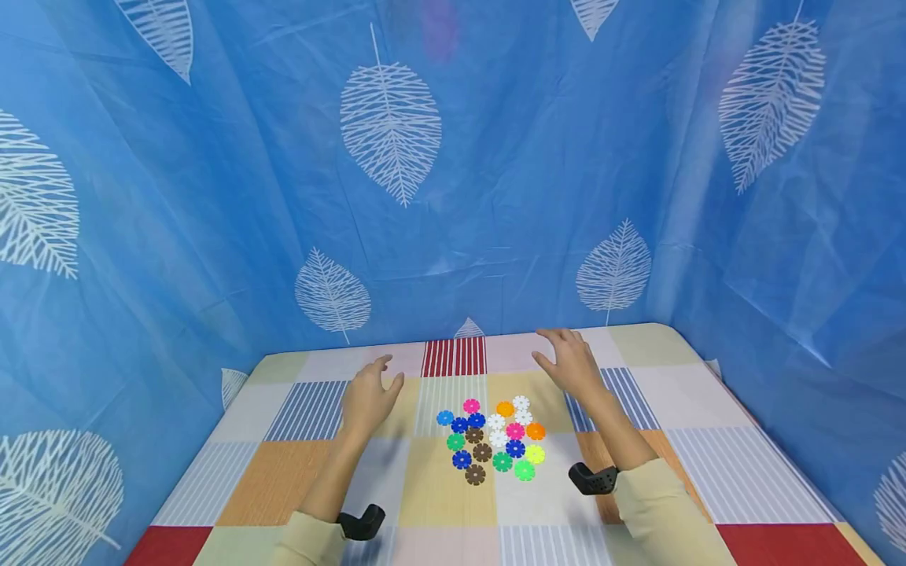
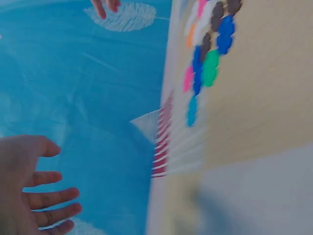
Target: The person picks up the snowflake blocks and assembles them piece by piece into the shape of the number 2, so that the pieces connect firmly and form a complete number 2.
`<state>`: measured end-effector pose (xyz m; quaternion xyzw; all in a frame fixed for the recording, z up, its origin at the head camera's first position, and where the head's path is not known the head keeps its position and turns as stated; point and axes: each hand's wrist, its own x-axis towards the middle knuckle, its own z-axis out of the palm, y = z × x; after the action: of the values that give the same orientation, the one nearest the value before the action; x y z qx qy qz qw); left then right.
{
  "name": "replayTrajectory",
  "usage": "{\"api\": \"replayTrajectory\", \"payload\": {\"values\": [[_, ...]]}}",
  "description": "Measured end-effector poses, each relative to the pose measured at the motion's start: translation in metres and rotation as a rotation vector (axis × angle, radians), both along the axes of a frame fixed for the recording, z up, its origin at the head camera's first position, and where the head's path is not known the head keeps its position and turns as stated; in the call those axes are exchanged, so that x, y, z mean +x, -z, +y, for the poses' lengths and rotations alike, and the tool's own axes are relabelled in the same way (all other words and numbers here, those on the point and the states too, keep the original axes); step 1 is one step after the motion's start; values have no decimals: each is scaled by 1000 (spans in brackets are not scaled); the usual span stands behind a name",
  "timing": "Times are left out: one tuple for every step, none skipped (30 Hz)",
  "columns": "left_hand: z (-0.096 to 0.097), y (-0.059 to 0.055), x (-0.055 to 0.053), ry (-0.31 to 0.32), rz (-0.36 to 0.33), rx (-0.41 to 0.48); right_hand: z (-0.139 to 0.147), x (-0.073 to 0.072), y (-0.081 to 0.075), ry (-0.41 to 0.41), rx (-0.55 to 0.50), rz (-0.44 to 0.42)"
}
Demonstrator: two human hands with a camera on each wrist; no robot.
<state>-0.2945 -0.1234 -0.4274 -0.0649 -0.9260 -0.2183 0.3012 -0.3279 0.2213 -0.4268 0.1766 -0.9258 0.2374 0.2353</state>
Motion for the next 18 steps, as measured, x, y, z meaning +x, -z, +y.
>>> {"api": "replayTrajectory", "payload": {"values": [[4, 5, -1, 5, 9, 41, -2, -2, 6, -6, -20, 1], [7, 10, -3, 10, 9, 81, -3, -3, 11, -9, -34, 1], [10, 15, -4, 17, 7, 119, -4, -4, 17, -15, -48, -3], [13, 20, -5, 22, -1, 160, -6, -5, 22, -27, -63, -12], [16, 26, -6, 25, -12, 197, -8, -5, 27, -36, -78, -24], [18, 31, -7, 34, -20, 234, -9, -5, 33, -45, -96, -38], [21, 36, -8, 41, -31, 274, -10, -6, 38, -52, -113, -54], [24, 41, -9, 52, -38, 315, -11, -6, 43, -59, -128, -66], [27, 45, -9, 64, -48, 358, -12, -7, 49, -68, -148, -80], [30, 49, -10, 82, -54, 398, -13, -7, 54, -78, -170, -96], [33, 53, -11, 99, -64, 435, -14, -7, 59, -79, -188, -107], [35, 57, -11, 119, -72, 468, -14, -7, 64, -86, -211, -120], [38, 60, -11, 138, -83, 498, -14, -7, 68, -90, -234, -133], [41, 64, -11, 156, -93, 526, -15, -6, 73, -91, -253, -145], [43, 68, -11, 168, -104, 544, -15, -5, 77, -92, -275, -161], [45, 72, -11, 180, -111, 553, -15, -4, 81, -95, -291, -170], [46, 76, -11, 182, -115, 554, -15, -2, 84, -91, -305, -180], [48, 80, -11, 183, -118, 553, -15, 0, 87, -90, -316, -191]]}}
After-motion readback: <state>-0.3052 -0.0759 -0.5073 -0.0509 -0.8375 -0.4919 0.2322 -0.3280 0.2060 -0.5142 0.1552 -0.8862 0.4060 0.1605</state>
